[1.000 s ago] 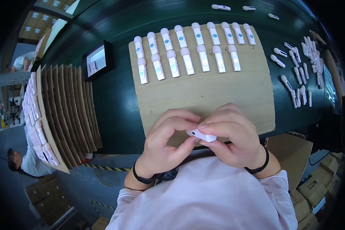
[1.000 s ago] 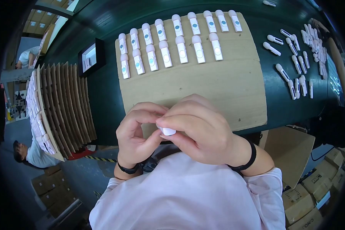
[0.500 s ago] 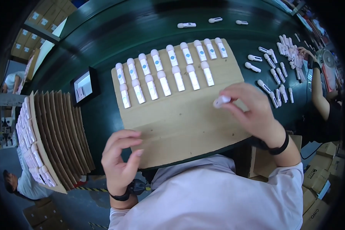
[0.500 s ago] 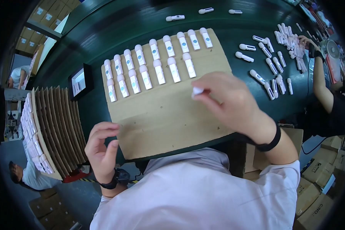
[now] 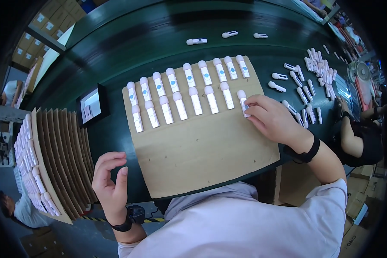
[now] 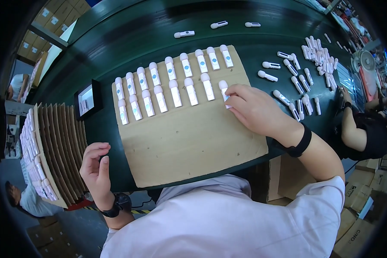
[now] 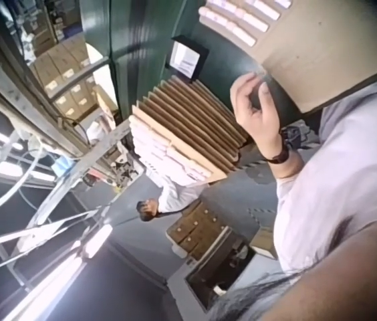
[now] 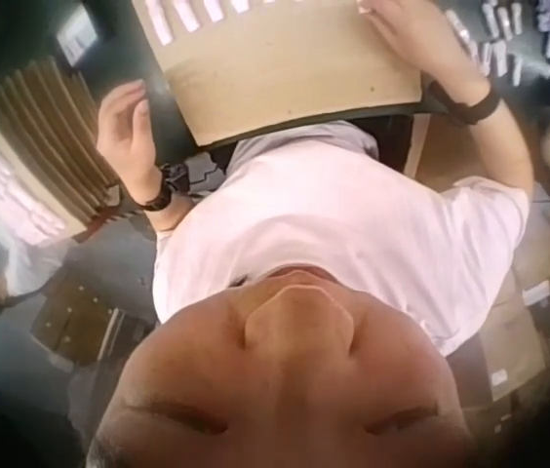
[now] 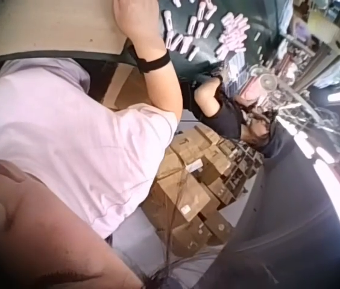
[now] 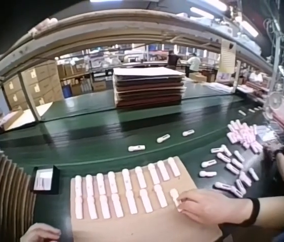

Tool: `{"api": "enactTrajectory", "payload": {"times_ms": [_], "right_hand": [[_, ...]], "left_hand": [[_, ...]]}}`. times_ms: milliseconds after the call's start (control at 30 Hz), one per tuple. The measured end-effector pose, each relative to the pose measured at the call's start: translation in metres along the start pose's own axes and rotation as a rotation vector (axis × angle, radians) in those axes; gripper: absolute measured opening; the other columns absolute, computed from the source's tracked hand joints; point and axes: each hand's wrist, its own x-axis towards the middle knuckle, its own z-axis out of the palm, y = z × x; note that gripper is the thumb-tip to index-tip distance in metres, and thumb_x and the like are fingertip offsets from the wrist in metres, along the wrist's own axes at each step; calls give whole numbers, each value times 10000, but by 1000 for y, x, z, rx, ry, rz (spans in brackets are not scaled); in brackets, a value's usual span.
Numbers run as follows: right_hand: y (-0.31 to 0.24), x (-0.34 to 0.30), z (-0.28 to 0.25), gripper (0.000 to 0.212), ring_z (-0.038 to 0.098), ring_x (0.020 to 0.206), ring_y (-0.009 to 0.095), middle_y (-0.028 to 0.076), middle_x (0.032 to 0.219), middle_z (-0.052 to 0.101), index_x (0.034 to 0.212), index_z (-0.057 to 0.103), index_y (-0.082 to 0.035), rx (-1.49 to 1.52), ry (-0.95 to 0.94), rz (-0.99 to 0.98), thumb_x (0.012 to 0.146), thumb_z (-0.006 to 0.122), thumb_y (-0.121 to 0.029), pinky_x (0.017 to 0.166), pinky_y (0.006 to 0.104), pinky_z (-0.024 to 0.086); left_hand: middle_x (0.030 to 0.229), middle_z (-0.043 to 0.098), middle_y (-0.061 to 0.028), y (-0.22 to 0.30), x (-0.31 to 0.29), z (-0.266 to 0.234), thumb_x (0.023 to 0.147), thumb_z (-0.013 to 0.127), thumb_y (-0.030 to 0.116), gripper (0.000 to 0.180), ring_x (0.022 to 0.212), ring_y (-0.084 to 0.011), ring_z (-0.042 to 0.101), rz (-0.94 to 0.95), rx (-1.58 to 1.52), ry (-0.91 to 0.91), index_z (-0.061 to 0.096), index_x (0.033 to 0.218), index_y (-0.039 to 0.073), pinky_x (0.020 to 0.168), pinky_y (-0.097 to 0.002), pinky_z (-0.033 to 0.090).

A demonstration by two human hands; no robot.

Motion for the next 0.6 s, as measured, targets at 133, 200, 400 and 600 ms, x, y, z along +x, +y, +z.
{"api": "enactTrajectory", "payload": {"times_ms": [133, 200, 400, 600], "right_hand": [[10, 11, 2, 138, 606, 997, 291, 115, 1116, 585, 954, 607, -49, 12, 15, -6, 836, 678, -57, 839, 343, 512], [14, 16, 4, 145, 605, 999, 291, 114, 1116, 585, 961, 609, -51, 13, 20, -1, 835, 680, -63, 843, 341, 511], [24, 24, -15, 197, 603, 1009, 287, 117, 1113, 583, 1018, 617, -49, 56, 38, 5, 835, 685, -77, 861, 340, 507], [93, 48, -44, 230, 599, 1037, 292, 130, 1111, 582, 1060, 611, -26, 47, 141, 166, 843, 669, -78, 886, 341, 498]], "left_hand": [[1021, 642, -144, 7, 10, 0, 824, 654, 7, 99, 941, -231, 597, -10, -7, 48, 625, 911, -30, 852, -323, 470], [1015, 643, -145, 12, 18, -1, 812, 659, -2, 107, 941, -234, 600, 25, 14, 12, 623, 909, -31, 848, -323, 470], [1004, 646, -145, 34, 55, 0, 788, 676, -12, 120, 937, -237, 605, 103, 14, -75, 623, 894, -29, 843, -324, 469], [945, 651, -116, 46, 108, 8, 796, 691, 13, 114, 882, -198, 614, 139, 3, -282, 625, 884, -18, 820, -300, 477]]}}
